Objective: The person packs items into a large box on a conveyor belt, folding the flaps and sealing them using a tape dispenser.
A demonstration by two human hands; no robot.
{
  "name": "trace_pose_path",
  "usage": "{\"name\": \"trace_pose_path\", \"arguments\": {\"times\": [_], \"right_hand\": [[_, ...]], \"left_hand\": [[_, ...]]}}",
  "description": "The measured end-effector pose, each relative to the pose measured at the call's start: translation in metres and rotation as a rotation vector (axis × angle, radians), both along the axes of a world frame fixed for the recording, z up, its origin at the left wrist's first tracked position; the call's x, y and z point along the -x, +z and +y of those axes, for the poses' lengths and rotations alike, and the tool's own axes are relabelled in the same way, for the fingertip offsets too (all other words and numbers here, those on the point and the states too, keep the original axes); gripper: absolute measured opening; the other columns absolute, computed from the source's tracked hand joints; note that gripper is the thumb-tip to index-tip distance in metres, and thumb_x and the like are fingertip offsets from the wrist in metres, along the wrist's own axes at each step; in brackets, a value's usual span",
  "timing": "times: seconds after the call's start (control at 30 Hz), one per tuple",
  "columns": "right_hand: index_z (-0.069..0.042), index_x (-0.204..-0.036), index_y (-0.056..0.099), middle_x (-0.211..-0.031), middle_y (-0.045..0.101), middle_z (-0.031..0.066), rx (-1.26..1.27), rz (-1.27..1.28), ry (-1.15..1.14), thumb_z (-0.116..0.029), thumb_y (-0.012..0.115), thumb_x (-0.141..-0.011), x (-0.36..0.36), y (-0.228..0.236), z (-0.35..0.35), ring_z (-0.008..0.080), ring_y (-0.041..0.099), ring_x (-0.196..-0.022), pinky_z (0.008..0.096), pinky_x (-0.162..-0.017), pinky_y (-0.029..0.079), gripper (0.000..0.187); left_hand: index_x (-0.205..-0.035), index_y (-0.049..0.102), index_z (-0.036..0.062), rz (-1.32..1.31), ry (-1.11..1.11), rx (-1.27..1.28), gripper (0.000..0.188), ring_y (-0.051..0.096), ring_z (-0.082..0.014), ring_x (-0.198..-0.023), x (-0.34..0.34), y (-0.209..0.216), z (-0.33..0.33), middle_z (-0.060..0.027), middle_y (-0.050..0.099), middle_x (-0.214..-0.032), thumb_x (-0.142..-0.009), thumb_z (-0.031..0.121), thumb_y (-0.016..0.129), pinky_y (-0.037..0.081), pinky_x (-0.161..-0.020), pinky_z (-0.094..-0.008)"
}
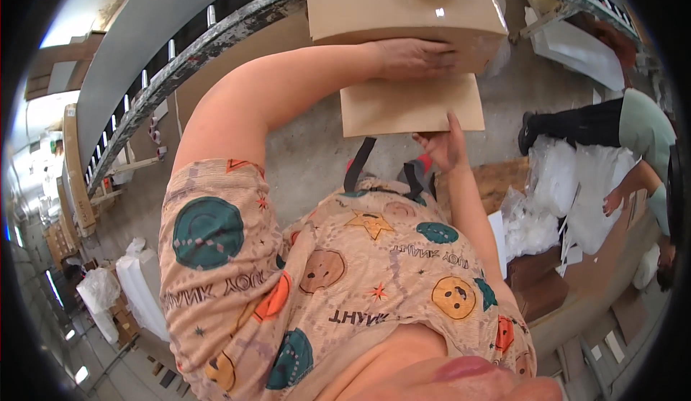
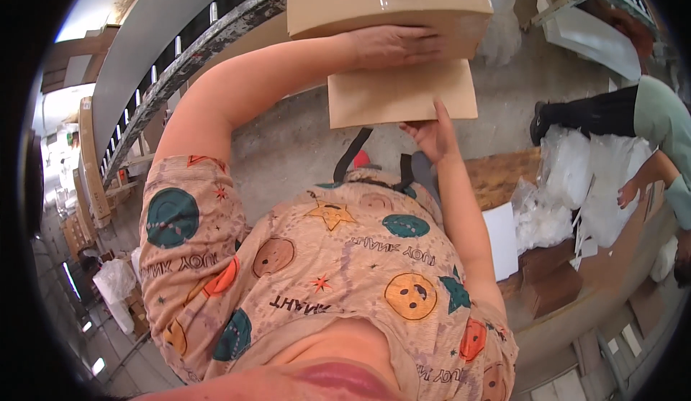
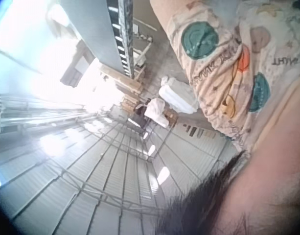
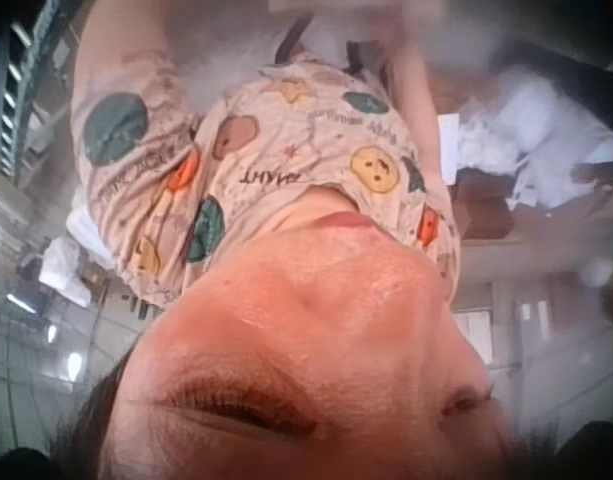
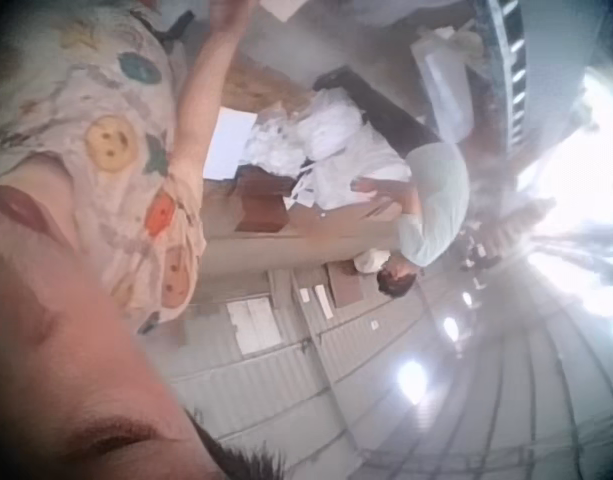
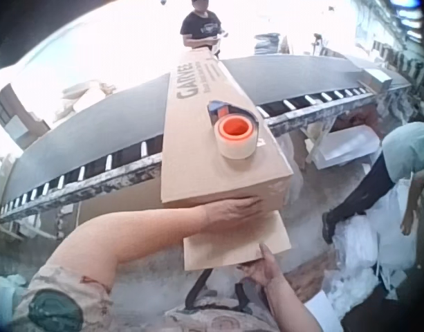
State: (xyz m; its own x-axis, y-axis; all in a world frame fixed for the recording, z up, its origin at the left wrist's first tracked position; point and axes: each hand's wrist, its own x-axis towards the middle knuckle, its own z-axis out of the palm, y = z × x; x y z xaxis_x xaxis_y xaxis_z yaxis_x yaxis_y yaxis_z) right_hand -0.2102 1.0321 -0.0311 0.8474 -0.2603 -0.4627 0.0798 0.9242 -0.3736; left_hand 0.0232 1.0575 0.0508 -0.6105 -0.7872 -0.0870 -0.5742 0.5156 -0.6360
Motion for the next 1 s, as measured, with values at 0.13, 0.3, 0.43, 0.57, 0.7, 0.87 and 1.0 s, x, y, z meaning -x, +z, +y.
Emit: {"name": "trace_pose_path", "arguments": {"times": [0.13,0.3,0.43,0.57,0.7,0.87,1.0], "right_hand": [[-0.003,-0.116,0.052,-0.102,0.063,0.0114,0.282,0.210,-0.008,-0.029,0.054,-0.091,-0.029,0.030,0.002,0.0257,0.064,-0.088,0.0381,-0.069,0.055,0.035],[0.001,-0.105,0.056,-0.091,0.065,0.0156,0.349,0.252,0.026,-0.020,0.056,-0.087,-0.055,0.087,-0.013,0.0279,0.066,-0.078,0.0351,-0.064,0.056,0.027],[0.002,-0.105,0.054,-0.091,0.065,0.0188,0.388,0.272,0.185,-0.023,0.055,-0.087,-0.075,0.108,-0.031,0.0288,0.066,-0.079,0.0347,-0.064,0.056,0.031],[0.000,-0.104,0.054,-0.089,0.066,0.0179,0.453,0.342,0.346,-0.033,0.058,-0.083,-0.113,0.143,-0.055,0.0271,0.067,-0.079,0.0329,-0.066,0.055,0.039],[-0.002,-0.103,0.055,-0.090,0.066,0.0179,0.564,0.333,0.505,-0.034,0.060,-0.079,-0.118,0.151,-0.057,0.0252,0.067,-0.079,0.0288,-0.064,0.053,0.040],[-0.004,-0.094,0.063,-0.086,0.067,0.0135,1.319,0.278,0.504,-0.049,0.062,-0.080,-0.132,0.218,-0.054,0.0179,0.065,-0.073,0.0279,-0.062,0.052,0.047],[-0.002,-0.098,0.060,-0.075,0.057,0.0026,1.986,0.748,0.238,-0.061,0.059,-0.080,-0.189,0.276,-0.130,0.0115,0.058,-0.068,0.0246,-0.058,0.049,0.061]], "left_hand": [[-0.135,0.045,0.0078,-0.263,0.024,0.127,0.054,0.017,-0.0214,-0.140,-0.003,-0.004,0.004,-0.0039,0.031,-0.148,-0.083,0.025,0.046,0.005,-0.118,-0.0397],[-0.130,0.051,0.0054,-0.157,0.096,0.068,0.050,0.015,-0.0219,-0.141,-0.006,-0.014,0.009,-0.0037,0.035,-0.146,-0.083,0.021,0.046,0.004,-0.118,-0.0364],[-0.129,0.053,0.0047,-0.160,0.119,0.131,0.049,0.022,-0.0185,-0.139,-0.011,0.000,0.023,-0.0033,0.038,-0.145,-0.082,0.019,0.048,0.010,-0.118,-0.0327],[-0.130,0.047,-0.0003,0.631,0.342,0.299,0.064,0.037,-0.0285,-0.131,-0.042,0.070,0.099,-0.0149,0.042,-0.139,-0.079,0.037,0.059,0.025,-0.112,-0.0382],[-0.132,0.040,-0.0048,0.693,0.661,0.340,0.092,0.037,-0.0377,-0.129,-0.055,0.070,0.099,-0.0251,0.042,-0.135,-0.071,0.060,0.064,0.028,-0.109,-0.0441],[-0.134,0.035,-0.0052,0.654,0.739,0.314,0.093,0.036,-0.0356,-0.131,-0.063,0.058,0.110,-0.0216,0.040,-0.139,-0.073,0.059,0.064,0.025,-0.110,-0.0437],[-0.138,0.032,-0.0021,0.737,0.738,0.260,0.093,0.030,-0.0332,-0.135,-0.053,0.063,0.104,-0.0191,0.034,-0.143,-0.074,0.057,0.064,0.022,-0.112,-0.0429]]}}
